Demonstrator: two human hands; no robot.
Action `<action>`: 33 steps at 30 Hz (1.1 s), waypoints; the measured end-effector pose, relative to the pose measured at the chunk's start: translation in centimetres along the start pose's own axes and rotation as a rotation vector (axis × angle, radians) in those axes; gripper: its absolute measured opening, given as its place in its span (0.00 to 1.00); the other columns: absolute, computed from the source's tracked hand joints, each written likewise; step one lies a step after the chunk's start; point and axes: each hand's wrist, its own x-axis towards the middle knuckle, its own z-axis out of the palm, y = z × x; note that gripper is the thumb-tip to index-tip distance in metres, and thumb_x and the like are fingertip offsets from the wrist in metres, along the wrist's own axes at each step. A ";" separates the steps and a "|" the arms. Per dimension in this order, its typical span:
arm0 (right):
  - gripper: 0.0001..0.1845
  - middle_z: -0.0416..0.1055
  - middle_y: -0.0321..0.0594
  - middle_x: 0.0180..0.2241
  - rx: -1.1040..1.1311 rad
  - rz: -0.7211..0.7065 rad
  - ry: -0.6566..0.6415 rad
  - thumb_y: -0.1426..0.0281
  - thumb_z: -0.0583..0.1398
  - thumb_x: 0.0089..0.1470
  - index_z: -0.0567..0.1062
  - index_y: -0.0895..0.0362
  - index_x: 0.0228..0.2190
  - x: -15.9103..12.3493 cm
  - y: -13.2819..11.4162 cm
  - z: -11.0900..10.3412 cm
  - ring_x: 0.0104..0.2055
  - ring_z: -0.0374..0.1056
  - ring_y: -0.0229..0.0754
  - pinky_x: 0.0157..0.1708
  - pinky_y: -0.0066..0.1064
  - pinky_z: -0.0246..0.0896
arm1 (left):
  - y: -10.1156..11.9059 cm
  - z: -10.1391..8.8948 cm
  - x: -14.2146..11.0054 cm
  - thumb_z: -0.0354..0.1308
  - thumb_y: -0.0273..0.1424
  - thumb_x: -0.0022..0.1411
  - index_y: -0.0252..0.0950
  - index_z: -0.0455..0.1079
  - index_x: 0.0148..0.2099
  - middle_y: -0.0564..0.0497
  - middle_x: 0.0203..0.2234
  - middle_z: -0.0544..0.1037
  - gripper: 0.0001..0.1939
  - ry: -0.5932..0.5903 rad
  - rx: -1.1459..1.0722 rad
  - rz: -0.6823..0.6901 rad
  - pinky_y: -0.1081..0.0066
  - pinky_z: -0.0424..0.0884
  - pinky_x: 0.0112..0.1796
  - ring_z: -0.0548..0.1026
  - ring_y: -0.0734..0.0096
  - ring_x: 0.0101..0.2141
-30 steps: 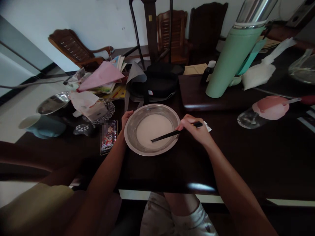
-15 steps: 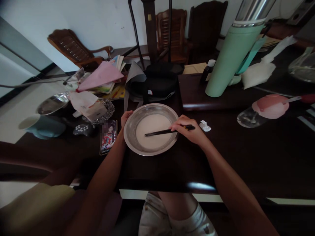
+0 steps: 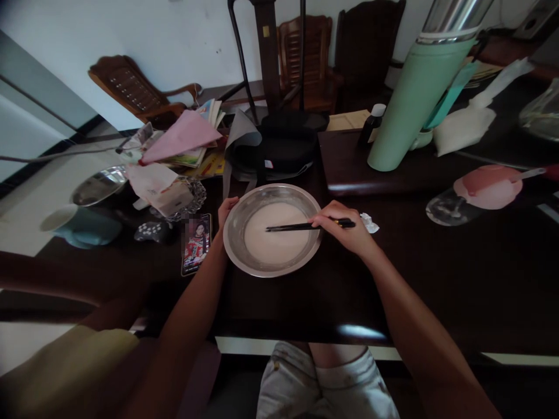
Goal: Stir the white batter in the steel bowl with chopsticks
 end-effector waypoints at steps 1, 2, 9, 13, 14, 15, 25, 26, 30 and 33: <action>0.14 0.81 0.38 0.30 0.007 0.015 0.051 0.60 0.63 0.59 0.82 0.49 0.25 0.0 0.1 -0.2 0.36 0.74 0.45 0.40 0.40 0.67 | 0.0 0.0 0.0 0.54 0.31 0.59 0.35 0.70 0.23 0.54 0.13 0.73 0.13 0.015 -0.002 0.004 0.73 0.67 0.20 0.70 0.73 0.14; 0.16 0.80 0.38 0.28 0.022 0.034 0.099 0.59 0.62 0.60 0.81 0.49 0.24 0.0 0.2 -0.4 0.34 0.74 0.45 0.40 0.39 0.67 | 0.0 0.1 0.1 0.54 0.31 0.59 0.36 0.69 0.22 0.54 0.13 0.72 0.13 0.023 -0.003 0.007 0.74 0.66 0.20 0.69 0.73 0.14; 0.16 0.80 0.38 0.29 0.056 0.007 -0.067 0.59 0.62 0.60 0.81 0.50 0.25 -0.1 0.0 0.0 0.34 0.74 0.44 0.38 0.38 0.68 | -0.2 0.1 -0.2 0.54 0.33 0.58 0.34 0.73 0.26 0.52 0.16 0.76 0.12 -0.034 -0.004 -0.011 0.72 0.70 0.23 0.73 0.69 0.17; 0.13 0.81 0.38 0.31 -0.005 -0.017 0.047 0.60 0.62 0.60 0.82 0.49 0.26 -0.1 0.2 -0.4 0.36 0.73 0.45 0.40 0.39 0.66 | -0.1 0.0 -0.1 0.54 0.32 0.58 0.34 0.74 0.27 0.53 0.15 0.75 0.11 -0.002 -0.014 -0.016 0.72 0.70 0.23 0.74 0.68 0.18; 0.15 0.80 0.38 0.29 0.016 0.002 0.094 0.60 0.62 0.60 0.81 0.50 0.25 -0.1 0.2 -0.6 0.35 0.73 0.44 0.39 0.39 0.66 | -0.1 0.0 0.0 0.54 0.31 0.57 0.35 0.74 0.27 0.53 0.15 0.75 0.10 0.015 -0.015 -0.016 0.72 0.70 0.23 0.74 0.68 0.19; 0.17 0.79 0.38 0.27 0.046 0.024 0.121 0.59 0.61 0.61 0.81 0.50 0.23 -0.1 0.2 -0.7 0.33 0.73 0.44 0.38 0.38 0.66 | 0.0 0.0 0.1 0.54 0.31 0.56 0.35 0.74 0.28 0.53 0.14 0.74 0.09 0.035 -0.016 -0.015 0.71 0.70 0.24 0.75 0.67 0.19; 0.15 0.81 0.39 0.30 -0.022 -0.016 0.057 0.58 0.62 0.60 0.82 0.49 0.26 0.0 0.0 -0.4 0.36 0.73 0.46 0.40 0.40 0.67 | 0.1 -0.2 0.3 0.52 0.30 0.56 0.35 0.74 0.28 0.53 0.15 0.74 0.10 0.043 -0.008 -0.042 0.70 0.72 0.27 0.77 0.66 0.22; 0.17 0.80 0.39 0.28 -0.001 0.001 0.106 0.57 0.62 0.60 0.81 0.50 0.24 0.0 0.0 -0.6 0.34 0.73 0.46 0.39 0.40 0.66 | 0.1 -0.1 0.2 0.52 0.30 0.57 0.35 0.74 0.27 0.53 0.15 0.75 0.11 0.034 -0.014 -0.044 0.70 0.72 0.28 0.77 0.66 0.21; 0.22 0.76 0.38 0.24 0.096 0.043 0.093 0.55 0.60 0.61 0.79 0.51 0.20 -0.1 -0.1 -0.7 0.29 0.73 0.43 0.35 0.38 0.67 | 0.0 0.0 0.1 0.54 0.31 0.57 0.35 0.73 0.26 0.54 0.14 0.74 0.10 0.015 -0.023 -0.032 0.70 0.72 0.26 0.74 0.68 0.18; 0.17 0.79 0.40 0.29 0.034 -0.018 -0.034 0.57 0.62 0.60 0.81 0.51 0.25 -0.1 -0.2 -0.2 0.34 0.74 0.44 0.37 0.38 0.67 | -0.1 0.0 0.0 0.54 0.32 0.56 0.35 0.75 0.28 0.53 0.17 0.76 0.10 -0.010 -0.008 -0.031 0.69 0.73 0.28 0.76 0.67 0.20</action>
